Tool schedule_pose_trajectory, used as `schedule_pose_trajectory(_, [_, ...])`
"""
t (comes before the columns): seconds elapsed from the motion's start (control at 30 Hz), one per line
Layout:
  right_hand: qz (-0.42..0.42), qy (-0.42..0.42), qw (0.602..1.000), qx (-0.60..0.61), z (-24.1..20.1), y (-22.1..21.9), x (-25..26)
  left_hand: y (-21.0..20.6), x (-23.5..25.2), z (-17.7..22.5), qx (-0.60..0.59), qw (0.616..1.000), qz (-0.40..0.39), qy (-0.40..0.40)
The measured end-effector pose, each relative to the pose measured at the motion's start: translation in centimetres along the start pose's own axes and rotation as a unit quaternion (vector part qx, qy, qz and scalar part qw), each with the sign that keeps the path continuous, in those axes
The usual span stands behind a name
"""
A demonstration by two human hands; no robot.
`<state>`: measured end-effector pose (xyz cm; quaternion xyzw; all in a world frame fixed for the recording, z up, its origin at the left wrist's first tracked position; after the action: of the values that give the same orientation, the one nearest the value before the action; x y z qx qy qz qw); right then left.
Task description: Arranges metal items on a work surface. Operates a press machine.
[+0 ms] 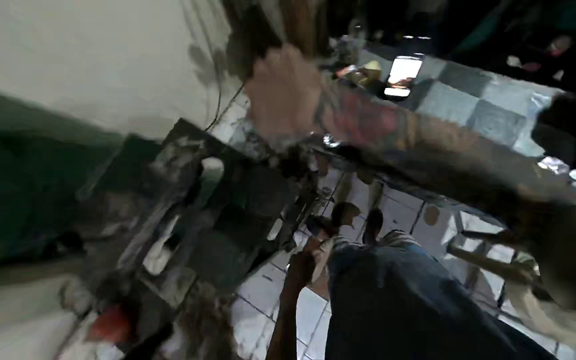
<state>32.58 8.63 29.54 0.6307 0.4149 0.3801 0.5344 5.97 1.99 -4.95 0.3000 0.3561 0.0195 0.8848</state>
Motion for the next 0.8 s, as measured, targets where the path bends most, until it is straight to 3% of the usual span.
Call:
schedule_pose_trajectory(0.07, [0.072, -0.018, 0.997, 0.029, 3.6, -3.3, -10.4, 3.4, 2.2, 1.6, 0.003, 0.987, 0.162, 0.020])
schedule_pose_trajectory(0.13, [-0.037, -0.152, 0.985, 0.072, 7.0, -8.4, -19.3, 7.8, 4.4, 6.4, 0.020, 0.963, 0.271, -0.003])
schedule_pose_trajectory(0.17, [-0.124, -0.251, 0.954, 0.108, 8.9, -12.0, -23.4, 9.9, 5.6, 10.0, 0.050, 0.954, 0.293, -0.028])
schedule_pose_trajectory(0.23, [-0.253, -0.403, 0.862, 0.175, 13.1, -20.2, -30.5, 12.9, 8.3, 18.1, 0.113, 0.940, 0.310, -0.091])
schedule_pose_trajectory(0.27, [-0.255, -0.439, 0.838, 0.199, 15.2, -24.5, -33.5, 13.8, 10.1, 21.5, 0.142, 0.937, 0.298, -0.117])
schedule_pose_trajectory(0.37, [-0.199, -0.477, 0.824, 0.233, 19.7, -35.4, -40.8, 14.6, 15.8, 28.0, 0.237, 0.941, 0.203, -0.129])
schedule_pose_trajectory(0.47, [-0.172, -0.493, 0.818, 0.241, 21.5, -40.1, -44.2, 15.1, 19.2, 30.4, 0.307, 0.931, 0.161, -0.115])
schedule_pose_trajectory(0.57, [-0.144, -0.513, 0.791, 0.300, 21.7, -41.9, -45.2, 16.3, 19.7, 31.0, 0.331, 0.920, 0.180, -0.110])
schedule_pose_trajectory(0.67, [-0.222, -0.550, 0.730, 0.339, 21.1, -42.5, -45.6, 16.2, 20.1, 30.7, 0.330, 0.917, 0.174, -0.140])
schedule_pose_trajectory(0.73, [-0.244, -0.546, 0.733, 0.323, 21.2, -42.8, -45.5, 15.2, 21.2, 30.5, 0.345, 0.918, 0.134, -0.139])
schedule_pose_trajectory(0.8, [-0.215, -0.540, 0.758, 0.296, 21.6, -42.8, -45.3, 14.4, 22.3, 30.1, 0.364, 0.916, 0.102, -0.135])
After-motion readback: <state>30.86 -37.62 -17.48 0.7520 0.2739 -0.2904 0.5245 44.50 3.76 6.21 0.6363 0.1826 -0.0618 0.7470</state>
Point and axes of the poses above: each hand's wrist, its own x-axis towards the middle knuckle, its own y-axis out of the back of the hand, z = x × y, the point moved 8 cm from there along x, towards the middle knuckle, and after that the axes turned 4 degrees about x, right-handed, at the moved point
